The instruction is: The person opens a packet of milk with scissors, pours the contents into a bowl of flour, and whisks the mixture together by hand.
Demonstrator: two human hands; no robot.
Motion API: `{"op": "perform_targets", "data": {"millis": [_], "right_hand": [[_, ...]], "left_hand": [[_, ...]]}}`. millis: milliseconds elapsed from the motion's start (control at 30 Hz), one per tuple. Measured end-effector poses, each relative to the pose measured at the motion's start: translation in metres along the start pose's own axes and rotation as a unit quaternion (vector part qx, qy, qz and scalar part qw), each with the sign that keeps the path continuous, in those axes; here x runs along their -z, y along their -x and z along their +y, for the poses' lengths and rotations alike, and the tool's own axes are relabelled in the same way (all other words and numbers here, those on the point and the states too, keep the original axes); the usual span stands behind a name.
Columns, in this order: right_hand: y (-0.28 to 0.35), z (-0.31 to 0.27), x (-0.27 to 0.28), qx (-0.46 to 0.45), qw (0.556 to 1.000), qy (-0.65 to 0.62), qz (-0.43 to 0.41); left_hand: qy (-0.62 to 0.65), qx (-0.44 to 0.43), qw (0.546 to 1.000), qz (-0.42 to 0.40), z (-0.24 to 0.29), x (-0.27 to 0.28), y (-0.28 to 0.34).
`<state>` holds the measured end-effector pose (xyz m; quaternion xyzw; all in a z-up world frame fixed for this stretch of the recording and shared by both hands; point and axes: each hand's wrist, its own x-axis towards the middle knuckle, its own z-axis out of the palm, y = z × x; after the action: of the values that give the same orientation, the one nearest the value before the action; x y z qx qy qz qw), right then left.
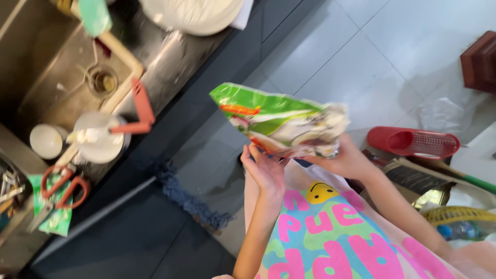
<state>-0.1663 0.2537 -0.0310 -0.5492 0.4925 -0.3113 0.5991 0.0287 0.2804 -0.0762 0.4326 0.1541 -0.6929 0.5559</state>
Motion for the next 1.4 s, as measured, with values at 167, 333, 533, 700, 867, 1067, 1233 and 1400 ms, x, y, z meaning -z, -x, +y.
{"op": "perform_targets", "data": {"millis": [167, 333, 533, 700, 867, 1067, 1233, 1400], "right_hand": [[-0.054, 0.012, 0.111, 0.015, 0.999, 0.021, 0.04], [-0.132, 0.005, 0.218, 0.045, 0.991, 0.106, 0.074], [-0.236, -0.018, 0.328, 0.086, 0.992, 0.073, 0.064], [-0.33, -0.029, 0.413, 0.08, 0.996, 0.027, 0.014], [-0.436, -0.027, 0.506, 0.085, 0.992, 0.007, -0.098], [-0.532, -0.042, 0.598, 0.03, 0.983, -0.018, -0.181], [-0.591, -0.027, 0.641, 0.002, 0.97, -0.033, -0.242], [-0.614, -0.026, 0.664, -0.005, 0.969, 0.023, -0.245]], "left_hand": [[-0.055, -0.026, 0.996, -0.071, -0.032, -0.103, -0.048], [-0.07, -0.06, 0.985, -0.148, -0.051, -0.196, -0.113], [-0.088, -0.07, 0.973, -0.199, -0.059, -0.31, -0.197], [-0.076, -0.105, 0.973, -0.188, -0.073, -0.397, -0.257], [-0.025, -0.165, 0.974, -0.15, -0.104, -0.477, -0.322], [0.061, -0.212, 0.971, -0.09, -0.147, -0.573, -0.368], [0.073, -0.248, 0.965, -0.036, -0.168, -0.615, -0.406], [0.029, -0.29, 0.956, -0.04, -0.185, -0.634, -0.42]]}}
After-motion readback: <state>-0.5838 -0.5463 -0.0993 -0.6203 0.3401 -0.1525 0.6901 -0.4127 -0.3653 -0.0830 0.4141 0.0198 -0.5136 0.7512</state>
